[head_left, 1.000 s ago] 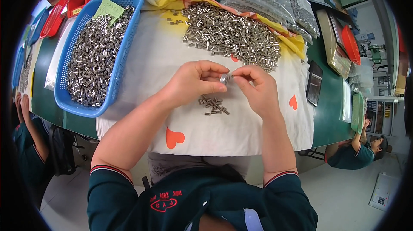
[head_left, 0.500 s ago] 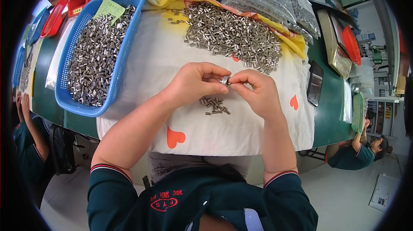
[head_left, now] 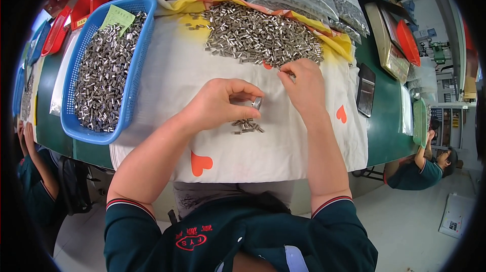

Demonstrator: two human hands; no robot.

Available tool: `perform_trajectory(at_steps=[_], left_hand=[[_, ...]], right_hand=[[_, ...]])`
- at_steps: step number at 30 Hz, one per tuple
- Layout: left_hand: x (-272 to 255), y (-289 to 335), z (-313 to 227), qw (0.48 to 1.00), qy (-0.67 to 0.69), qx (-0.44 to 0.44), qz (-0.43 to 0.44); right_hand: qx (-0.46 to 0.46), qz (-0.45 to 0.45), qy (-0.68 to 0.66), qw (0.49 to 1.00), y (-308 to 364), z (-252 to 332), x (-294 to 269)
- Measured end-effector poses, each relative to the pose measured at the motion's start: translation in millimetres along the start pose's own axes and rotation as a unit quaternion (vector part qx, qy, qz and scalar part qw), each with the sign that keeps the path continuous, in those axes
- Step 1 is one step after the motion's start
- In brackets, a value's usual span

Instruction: Inspecting and sorting small silver-colored metal components on a workbench in a manufacturing environment.

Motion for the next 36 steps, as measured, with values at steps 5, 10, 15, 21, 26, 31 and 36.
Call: perform_trajectory(at_steps=[5, 10, 15, 21, 26, 31, 36], left_hand=[[-4, -2, 4, 0.999, 0.039, -0.003, -0.013], [-8, -4, 12, 0.989, 0.141, -0.023, -0.041], [-7, -5, 9, 0.986, 0.157, -0.014, -0.048], [-9, -5, 12, 0.994, 0.078, -0.010, -0.072], [-11, -4, 14, 0.994, 0.077, -0.027, -0.071], [-8, -6, 13, 0.994, 0.095, -0.021, -0.051], [-2, -1, 11, 0.997, 0.069, -0.011, -0.025]], right_hand=[[0.017, 0.050, 0.009, 0.999, 6, 2, 8], [0.111, 0.115, -0.294, 0.942, 18, 24, -3], [0.034, 0.099, -0.327, 0.939, 22, 41, -7], [-0.113, -0.010, -0.184, 0.976, 26, 56, -10], [-0.075, 0.021, -0.225, 0.971, 26, 54, -10], [0.078, 0.161, -0.327, 0.928, 22, 34, -1], [0.126, 0.194, -0.352, 0.907, 20, 19, 8]])
Point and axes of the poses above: each hand's wrist, its own y-axis away from the middle knuckle, its own x-axis out of the palm, z = x × y, the point moved 6 cm from there along -y, towards the middle knuckle, and after that the axes turned 3 degrees about x, right-handed, at the moved point
